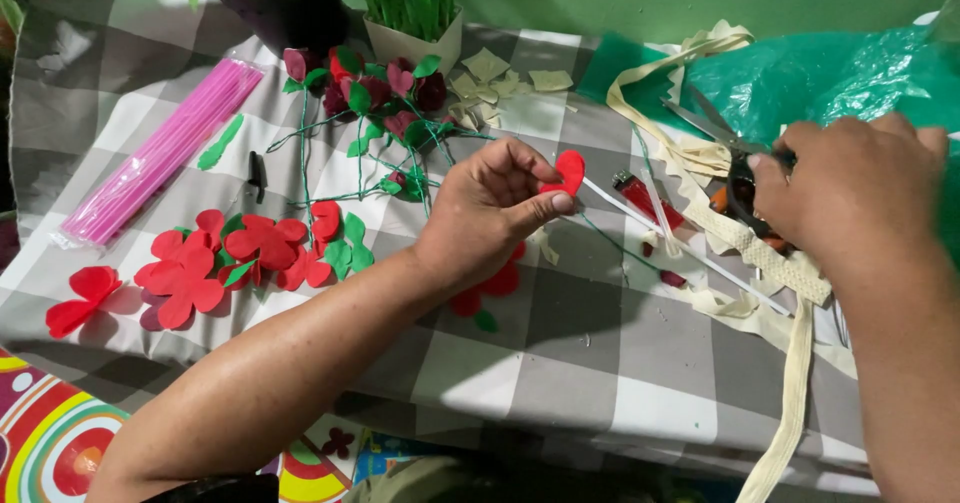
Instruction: The person constructs an artificial rose by attaching red petals to a green wire stem, using a lighter and glue stick to melt the adhesive and secure the pieces.
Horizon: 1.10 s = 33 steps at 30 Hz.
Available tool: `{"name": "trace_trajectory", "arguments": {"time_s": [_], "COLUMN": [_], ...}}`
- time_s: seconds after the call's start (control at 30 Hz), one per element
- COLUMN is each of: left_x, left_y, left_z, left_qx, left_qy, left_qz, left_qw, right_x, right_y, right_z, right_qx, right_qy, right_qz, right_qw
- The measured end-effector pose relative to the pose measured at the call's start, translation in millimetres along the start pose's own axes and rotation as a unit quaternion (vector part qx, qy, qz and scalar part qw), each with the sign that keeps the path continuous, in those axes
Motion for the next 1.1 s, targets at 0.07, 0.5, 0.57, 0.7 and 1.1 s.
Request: {"name": "trace_trajectory", "arguments": {"time_s": [0.07, 0.5, 0.57, 0.7, 1.1], "left_x": [-1.1, -13.2, -13.6, -14.3, -16.7], "left_y": [3.0, -19.9, -22.8, -25.6, -30.3], "left_z": [-1.2, -20.7, -22.4, -24.4, -27.7], "left_qx": [0.011, 0.207, 0.226, 0.266, 0.382], "left_qy": [-0.011, 0.038, 0.047, 0.061, 0.076], "left_qz": [0.008, -0.082, -0.095, -0.103, -0.150], "left_qw": [1.000, 0.974, 0.968, 0.957, 0.909], "right_x": [-10.2, -74.8, -73.6, -72.4, -76.7], "right_y": [5.0, 93.8, 95.5, 98.7, 105.9], "right_z": [18.4, 88.2, 84.6, 77.4, 58.8], "right_qx": [-0.010, 0.626, 0.631, 0.681, 0.709], "right_qy": [-0.127, -0.167, -0.162, -0.116, 0.002], "right_qz": [0.015, 0.254, 0.254, 0.245, 0.144], "right_qw": [0.992, 0.718, 0.715, 0.681, 0.690]}}
Point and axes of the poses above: each hand's wrist, its own x-axis towards the middle knuckle, its own z-axis out of the back of the hand, y = z × x, the point moved 6 cm from there along x, towards the middle knuckle, and after that the axes turned 8 degrees about -y, right-handed, at the moved point
